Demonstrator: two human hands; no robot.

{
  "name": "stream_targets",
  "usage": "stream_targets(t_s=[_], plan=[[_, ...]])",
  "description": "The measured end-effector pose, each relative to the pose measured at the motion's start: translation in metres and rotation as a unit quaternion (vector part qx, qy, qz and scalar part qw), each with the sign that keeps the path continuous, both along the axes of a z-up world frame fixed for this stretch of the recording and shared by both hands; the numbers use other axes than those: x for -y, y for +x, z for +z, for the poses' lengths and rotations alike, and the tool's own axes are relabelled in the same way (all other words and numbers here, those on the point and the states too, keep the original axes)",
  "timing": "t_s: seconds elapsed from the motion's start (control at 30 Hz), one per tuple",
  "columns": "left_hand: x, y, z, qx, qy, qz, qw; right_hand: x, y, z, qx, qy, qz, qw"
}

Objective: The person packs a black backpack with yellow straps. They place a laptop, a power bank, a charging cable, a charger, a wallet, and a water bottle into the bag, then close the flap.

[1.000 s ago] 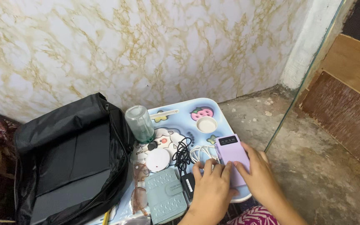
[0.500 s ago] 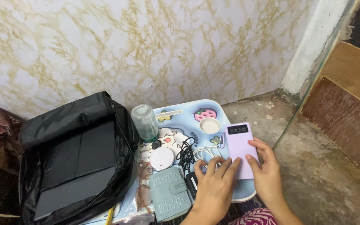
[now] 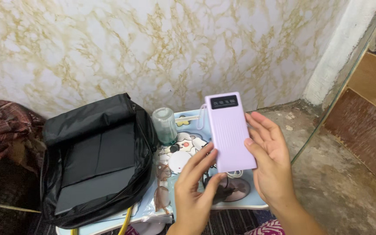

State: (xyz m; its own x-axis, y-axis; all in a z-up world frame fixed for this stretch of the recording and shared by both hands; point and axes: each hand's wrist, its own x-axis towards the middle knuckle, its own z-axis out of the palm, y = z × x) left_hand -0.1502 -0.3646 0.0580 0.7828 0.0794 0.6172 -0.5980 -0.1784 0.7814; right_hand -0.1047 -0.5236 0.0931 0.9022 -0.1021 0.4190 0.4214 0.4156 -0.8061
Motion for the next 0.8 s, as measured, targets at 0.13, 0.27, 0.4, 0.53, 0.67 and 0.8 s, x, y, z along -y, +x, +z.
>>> stream_targets(t_s=[0.13,0.27,0.4,0.53,0.67,0.8], plan=[[-0.013,-0.010,0.005,0.048,-0.069,-0.001,0.996,-0.022,-0.016,0.030,0.011,0.013,0.047,0.999],[-0.023,-0.020,0.003,0.079,-0.120,-0.002,0.990,-0.037,-0.032,0.052,0.019,0.015,0.075,0.997],[-0.030,-0.030,0.000,0.129,-0.142,0.008,0.981,-0.047,-0.045,0.065,0.020,0.024,0.109,0.994],[-0.046,-0.037,0.003,0.159,-0.237,-0.119,0.951,-0.045,-0.049,0.073,0.008,0.012,0.143,0.990],[-0.071,-0.024,0.027,0.059,-0.391,-0.149,0.906,-0.042,-0.040,0.080,0.008,-0.019,0.183,0.983],[-0.115,-0.014,0.065,-0.065,-0.374,-0.207,0.902,-0.045,-0.032,0.084,0.002,-0.055,0.251,0.967]])
